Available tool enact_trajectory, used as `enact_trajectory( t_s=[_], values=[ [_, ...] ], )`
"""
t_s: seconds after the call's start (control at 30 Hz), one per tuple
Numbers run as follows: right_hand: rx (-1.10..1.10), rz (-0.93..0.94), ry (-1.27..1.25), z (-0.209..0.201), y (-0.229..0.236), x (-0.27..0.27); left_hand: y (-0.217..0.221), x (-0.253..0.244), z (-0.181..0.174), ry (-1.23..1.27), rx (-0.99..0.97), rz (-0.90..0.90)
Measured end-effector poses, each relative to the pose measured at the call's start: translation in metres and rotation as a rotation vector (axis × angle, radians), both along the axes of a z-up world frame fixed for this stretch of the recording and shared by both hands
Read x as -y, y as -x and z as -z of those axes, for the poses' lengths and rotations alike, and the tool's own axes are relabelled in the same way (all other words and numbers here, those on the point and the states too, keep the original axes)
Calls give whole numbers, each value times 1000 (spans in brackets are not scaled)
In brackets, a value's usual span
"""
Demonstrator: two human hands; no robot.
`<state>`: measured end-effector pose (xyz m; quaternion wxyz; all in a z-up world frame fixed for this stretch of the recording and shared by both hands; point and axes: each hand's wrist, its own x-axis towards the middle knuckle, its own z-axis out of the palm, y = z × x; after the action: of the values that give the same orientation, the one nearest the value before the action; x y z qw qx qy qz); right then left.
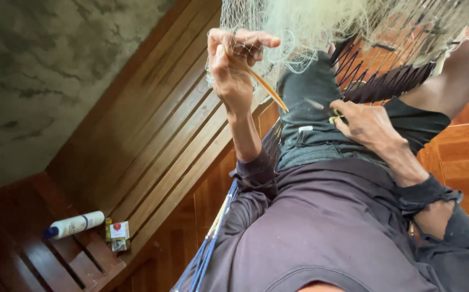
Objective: Repairing a fishing net by cutting out damaged sections and re-weaving the mesh using a plastic shuttle.
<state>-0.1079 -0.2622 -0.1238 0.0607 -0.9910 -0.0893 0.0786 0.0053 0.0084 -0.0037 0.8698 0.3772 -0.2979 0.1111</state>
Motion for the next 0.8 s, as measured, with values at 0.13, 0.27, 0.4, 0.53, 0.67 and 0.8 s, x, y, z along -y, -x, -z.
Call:
enact_trajectory(
  t_s=[0.13,0.27,0.4,0.53,0.67,0.8],
  values=[
    [54,84,-61,-17,11,3,4,1,-9,-3,-12,-46],
    [356,12,-294,-32,24,8,14,5,-19,-94,-4,-155],
    [717,-155,-394,-58,26,-1,28,10,-36,-159,-49,-264],
    [926,-216,-296,-86,14,-15,33,10,-40,-222,-15,-330],
    [1106,-309,-253,-128,2,-42,39,10,-44,-241,-33,-348],
    [1193,-325,-202,-143,-13,-56,40,8,-40,-255,-2,-353]
  ],
)
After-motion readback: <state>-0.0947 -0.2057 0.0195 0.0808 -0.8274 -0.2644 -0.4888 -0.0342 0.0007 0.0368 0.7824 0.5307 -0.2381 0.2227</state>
